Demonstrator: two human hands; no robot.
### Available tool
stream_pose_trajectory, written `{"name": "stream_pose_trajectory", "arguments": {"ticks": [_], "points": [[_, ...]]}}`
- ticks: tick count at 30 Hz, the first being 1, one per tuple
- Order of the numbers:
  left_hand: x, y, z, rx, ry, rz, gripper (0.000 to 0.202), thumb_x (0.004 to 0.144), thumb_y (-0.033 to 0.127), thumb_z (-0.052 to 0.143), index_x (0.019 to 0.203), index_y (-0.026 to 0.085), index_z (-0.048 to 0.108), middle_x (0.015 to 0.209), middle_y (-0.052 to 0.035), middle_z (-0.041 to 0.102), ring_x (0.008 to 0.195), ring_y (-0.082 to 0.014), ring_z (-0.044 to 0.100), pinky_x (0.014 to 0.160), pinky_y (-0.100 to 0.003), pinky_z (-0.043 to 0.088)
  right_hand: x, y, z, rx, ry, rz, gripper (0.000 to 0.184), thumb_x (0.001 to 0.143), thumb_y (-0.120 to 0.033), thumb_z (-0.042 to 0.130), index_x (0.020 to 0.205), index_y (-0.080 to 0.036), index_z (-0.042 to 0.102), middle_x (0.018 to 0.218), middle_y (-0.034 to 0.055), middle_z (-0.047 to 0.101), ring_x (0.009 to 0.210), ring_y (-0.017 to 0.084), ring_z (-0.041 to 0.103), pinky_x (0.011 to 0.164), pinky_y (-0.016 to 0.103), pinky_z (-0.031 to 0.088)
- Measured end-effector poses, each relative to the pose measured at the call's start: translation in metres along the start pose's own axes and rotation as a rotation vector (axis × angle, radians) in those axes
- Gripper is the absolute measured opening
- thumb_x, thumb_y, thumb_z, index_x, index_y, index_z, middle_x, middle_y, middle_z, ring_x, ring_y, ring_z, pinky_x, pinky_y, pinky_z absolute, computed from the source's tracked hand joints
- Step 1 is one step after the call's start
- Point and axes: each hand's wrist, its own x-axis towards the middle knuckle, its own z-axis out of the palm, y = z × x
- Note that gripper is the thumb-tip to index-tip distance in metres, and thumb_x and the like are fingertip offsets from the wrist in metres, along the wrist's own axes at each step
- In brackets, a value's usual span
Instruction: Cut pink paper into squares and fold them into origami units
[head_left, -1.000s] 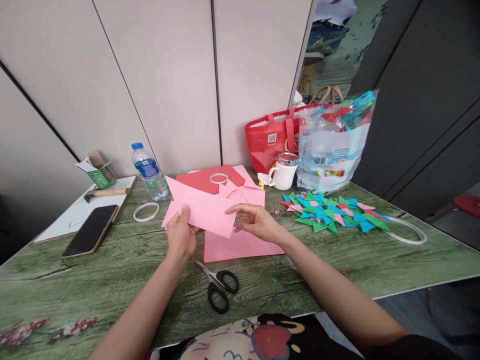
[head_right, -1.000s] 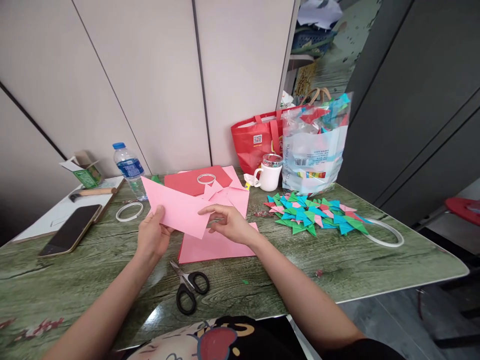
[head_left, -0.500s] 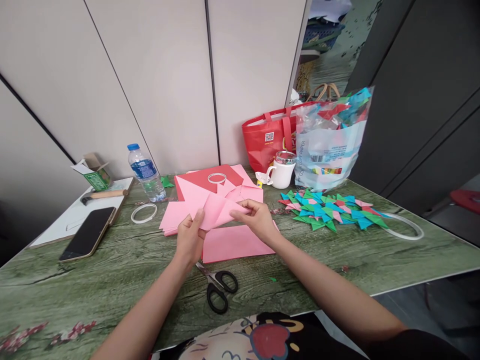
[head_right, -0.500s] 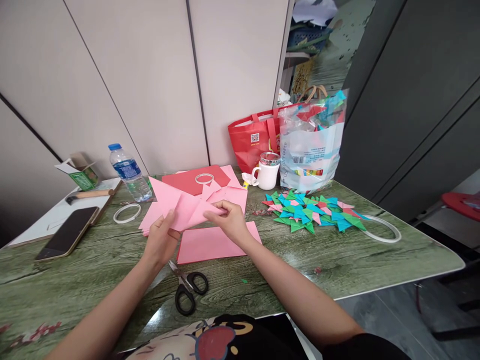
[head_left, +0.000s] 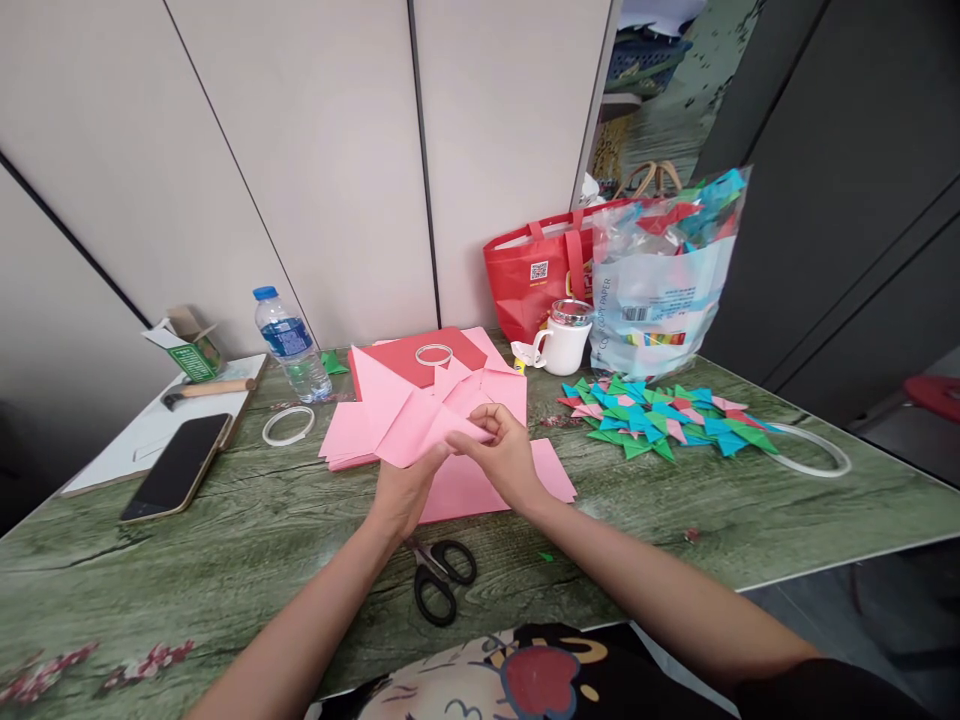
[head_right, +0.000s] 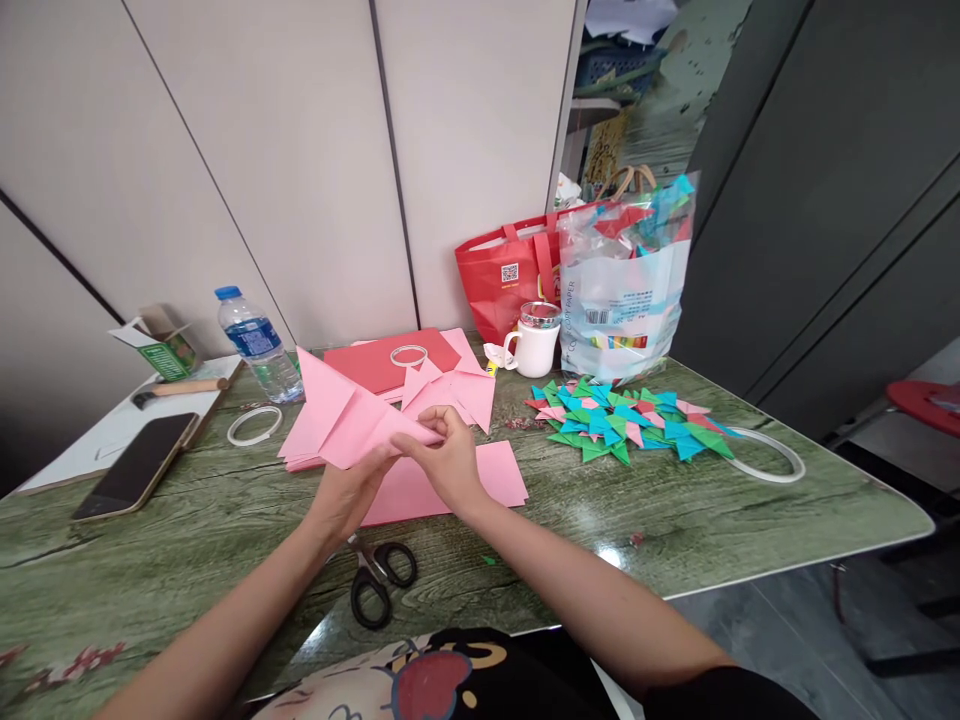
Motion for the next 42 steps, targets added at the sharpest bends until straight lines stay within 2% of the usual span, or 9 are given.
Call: {"name": "stream_pose_trajectory", "arguments": {"ticks": [4,8,14,21,29,35,42], "points": [[0.004,0.002,-0.002,-0.031,0.144,0.045,0.044,0.057,0.012,0.073,0.099,0.018,0.062,0.092,-0.0044,0.068,0.083,-0.0153,0.062,0.079,-0.029,0.048,-0.005,0.003,0.004,0.079,-0.125,0.087,0.043,0.06,-0.038,0.071,0.092,-0.018,0.05,0.082,0.0014,0.061,0.059,0.013,0.062,0.058,0.03,0.054],[0.007,0.009,-0.003,-0.065,0.214,0.06,0.036,0.055,0.012,0.074,0.089,0.014,0.063,0.083,-0.0045,0.069,0.076,-0.0137,0.062,0.075,-0.028,0.048,-0.006,0.001,0.004,0.082,-0.253,0.134,0.033,0.063,-0.039,0.068,0.083,-0.014,0.059,0.073,0.0028,0.064,0.059,0.014,0.062,0.06,0.03,0.054],[0.003,0.007,0.001,-0.051,0.222,0.023,0.024,0.052,0.011,0.075,0.072,0.011,0.064,0.07,-0.0019,0.067,0.064,-0.0108,0.06,0.064,-0.024,0.048,-0.01,0.0,0.007,0.106,-0.238,0.161,0.029,0.061,-0.037,0.07,0.076,-0.014,0.06,0.066,0.0018,0.063,0.058,0.014,0.062,0.058,0.029,0.055],[0.003,0.005,-0.001,-0.009,0.288,0.001,0.026,0.051,0.014,0.076,0.073,0.008,0.063,0.075,-0.0081,0.068,0.065,-0.0145,0.061,0.059,-0.026,0.047,-0.016,0.004,0.011,0.126,-0.261,0.185,0.028,0.06,-0.035,0.071,0.074,-0.015,0.058,0.065,0.0006,0.064,0.057,0.013,0.062,0.058,0.028,0.055],[0.003,0.004,-0.001,0.024,0.329,-0.004,0.022,0.05,0.015,0.076,0.067,0.007,0.064,0.065,-0.0068,0.067,0.056,-0.0138,0.06,0.053,-0.025,0.045,-0.018,0.003,0.013,0.159,-0.262,0.251,0.031,0.059,-0.037,0.071,0.074,-0.013,0.059,0.06,0.0016,0.065,0.052,0.013,0.062,0.056,0.028,0.054],[0.001,0.003,-0.001,-0.008,0.296,-0.007,0.02,0.051,0.013,0.076,0.066,0.009,0.065,0.068,-0.0059,0.068,0.06,-0.013,0.061,0.059,-0.025,0.048,-0.018,0.004,0.013,0.168,-0.236,0.259,0.03,0.059,-0.037,0.072,0.074,-0.013,0.059,0.062,0.0022,0.065,0.053,0.014,0.063,0.056,0.028,0.055],[0.001,0.004,0.0,0.021,0.346,-0.02,0.02,0.047,0.014,0.078,0.059,0.008,0.064,0.06,-0.0051,0.065,0.052,-0.0124,0.058,0.052,-0.025,0.046,-0.018,0.005,0.014,0.145,-0.263,0.242,0.03,0.06,-0.038,0.071,0.073,-0.014,0.059,0.061,0.0012,0.064,0.053,0.014,0.063,0.055,0.027,0.055]]}}
